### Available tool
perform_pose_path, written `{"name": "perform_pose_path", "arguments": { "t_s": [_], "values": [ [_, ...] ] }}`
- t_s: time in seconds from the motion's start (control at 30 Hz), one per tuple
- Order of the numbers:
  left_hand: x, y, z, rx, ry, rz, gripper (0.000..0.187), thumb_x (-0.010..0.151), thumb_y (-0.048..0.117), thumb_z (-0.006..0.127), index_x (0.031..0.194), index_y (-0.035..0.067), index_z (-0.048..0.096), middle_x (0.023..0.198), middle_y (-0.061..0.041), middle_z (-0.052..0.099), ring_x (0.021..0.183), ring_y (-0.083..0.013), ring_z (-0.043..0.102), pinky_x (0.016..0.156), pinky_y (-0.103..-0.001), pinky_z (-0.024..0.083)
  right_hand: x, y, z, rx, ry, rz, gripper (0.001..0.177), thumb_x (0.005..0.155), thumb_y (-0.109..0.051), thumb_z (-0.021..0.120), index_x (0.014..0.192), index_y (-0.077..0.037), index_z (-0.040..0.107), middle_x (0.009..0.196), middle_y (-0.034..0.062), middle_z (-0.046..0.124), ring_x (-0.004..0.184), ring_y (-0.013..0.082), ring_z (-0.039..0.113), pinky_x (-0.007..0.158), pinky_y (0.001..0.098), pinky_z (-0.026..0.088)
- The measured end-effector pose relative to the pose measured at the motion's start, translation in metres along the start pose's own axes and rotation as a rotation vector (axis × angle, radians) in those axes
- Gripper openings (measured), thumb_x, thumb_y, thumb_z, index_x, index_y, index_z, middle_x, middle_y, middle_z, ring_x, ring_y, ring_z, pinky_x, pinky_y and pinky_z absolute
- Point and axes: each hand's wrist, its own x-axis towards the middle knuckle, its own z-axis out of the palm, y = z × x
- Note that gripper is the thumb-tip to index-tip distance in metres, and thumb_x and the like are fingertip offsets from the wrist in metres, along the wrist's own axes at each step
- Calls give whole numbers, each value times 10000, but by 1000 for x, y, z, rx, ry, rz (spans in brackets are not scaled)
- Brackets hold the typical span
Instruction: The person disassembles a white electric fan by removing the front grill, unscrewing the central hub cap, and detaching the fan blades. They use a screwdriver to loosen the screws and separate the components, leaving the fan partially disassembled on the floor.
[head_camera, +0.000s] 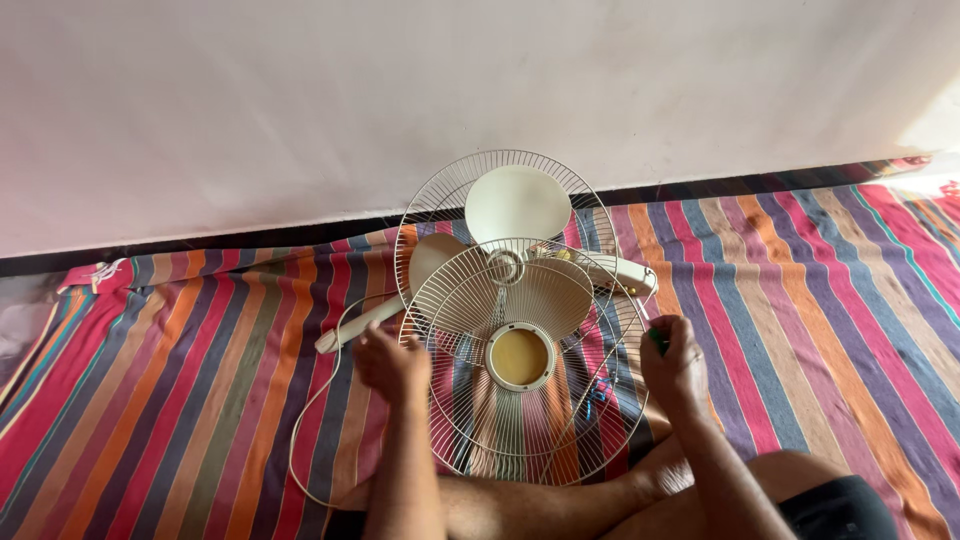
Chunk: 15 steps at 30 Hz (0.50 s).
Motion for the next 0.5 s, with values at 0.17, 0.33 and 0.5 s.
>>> {"name": "perform_pose_path", "arguments": {
  "t_s": [0.17,0.33,0.5],
  "values": [
    [22,-59,26,-25,-633,-101,402,964,300,632,1223,-1,690,1268,-267,690,1192,-397,669,1034,-468,519,10,26,7,-105,-92,181,518,786,-381,842,1157,-59,679,1002,131,752,892,285,735,761,435,580],
    [6,-41,28,-159,-445,26,318,980,309,574,1121,70,731,1169,-179,747,1091,-384,677,902,-490,532,1,52,15,-160,-248,362,335,892,-384,772,1072,-106,820,887,111,791,803,240,759,777,409,589],
    [6,-14,3,-443,-498,-190,437,979,458,554,1111,75,716,964,-142,819,870,-248,775,763,-374,560,29,86,21,168,-230,359,291,910,-334,753,1030,-75,804,869,40,809,702,107,679,661,315,546]
  ]
}}
